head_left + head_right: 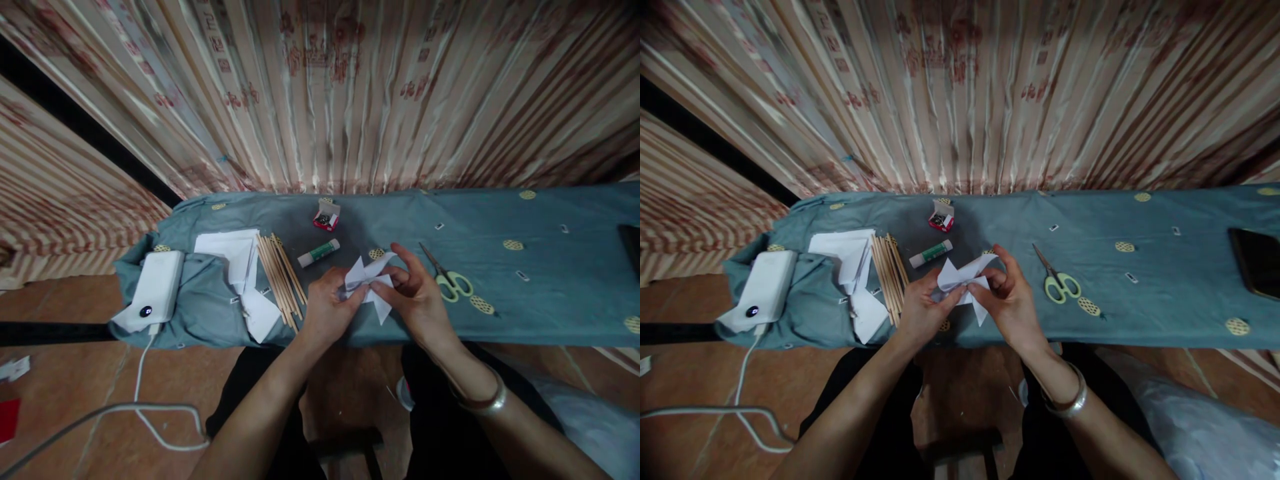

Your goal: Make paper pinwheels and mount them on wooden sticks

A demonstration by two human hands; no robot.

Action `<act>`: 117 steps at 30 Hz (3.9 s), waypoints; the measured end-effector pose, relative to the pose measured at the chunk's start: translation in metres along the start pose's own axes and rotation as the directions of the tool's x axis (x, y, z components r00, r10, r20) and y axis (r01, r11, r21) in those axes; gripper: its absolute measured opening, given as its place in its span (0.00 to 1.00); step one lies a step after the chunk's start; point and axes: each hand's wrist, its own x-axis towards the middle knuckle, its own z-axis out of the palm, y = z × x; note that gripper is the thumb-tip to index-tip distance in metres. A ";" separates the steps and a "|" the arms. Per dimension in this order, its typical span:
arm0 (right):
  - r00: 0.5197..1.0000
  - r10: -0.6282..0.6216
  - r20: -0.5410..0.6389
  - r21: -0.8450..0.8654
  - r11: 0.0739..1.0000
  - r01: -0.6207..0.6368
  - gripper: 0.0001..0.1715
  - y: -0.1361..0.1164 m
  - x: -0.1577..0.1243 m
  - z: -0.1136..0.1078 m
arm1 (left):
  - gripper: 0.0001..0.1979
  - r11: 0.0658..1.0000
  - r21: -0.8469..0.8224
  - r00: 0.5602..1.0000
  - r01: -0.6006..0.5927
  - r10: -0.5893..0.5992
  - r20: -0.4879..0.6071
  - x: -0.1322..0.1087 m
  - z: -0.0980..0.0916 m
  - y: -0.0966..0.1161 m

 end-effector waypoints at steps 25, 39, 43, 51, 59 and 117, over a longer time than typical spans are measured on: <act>0.998 -0.061 0.019 -0.064 0.996 0.062 0.43 0.002 -0.001 -0.002 | 0.09 0.989 -0.101 0.993 0.112 -0.114 -0.018 0.001 0.001 0.001; 1.000 -0.023 0.005 -0.007 1.000 0.023 0.40 0.001 -0.001 0.002 | 0.10 0.982 -0.130 0.989 0.138 -0.144 -0.036 0.001 0.002 0.005; 1.000 -0.005 0.013 0.001 1.000 0.005 0.40 0.002 -0.001 0.002 | 0.12 0.981 -0.154 0.991 0.121 -0.129 -0.043 0.000 0.002 0.004; 0.999 -0.035 0.029 0.002 0.999 0.035 0.38 0.002 0.000 0.002 | 0.15 0.948 -0.282 0.986 0.150 -0.164 -0.027 0.001 0.004 0.002; 0.998 0.021 0.058 0.012 1.000 -0.021 0.40 -0.003 -0.003 0.002 | 0.14 0.764 -0.588 0.954 0.267 -0.296 0.048 0.004 0.007 0.003; 0.820 -0.540 0.191 -0.688 0.523 0.504 0.15 -0.005 -0.009 -0.010 | 0.17 0.608 -0.706 0.908 0.364 -0.401 0.123 0.007 0.012 0.003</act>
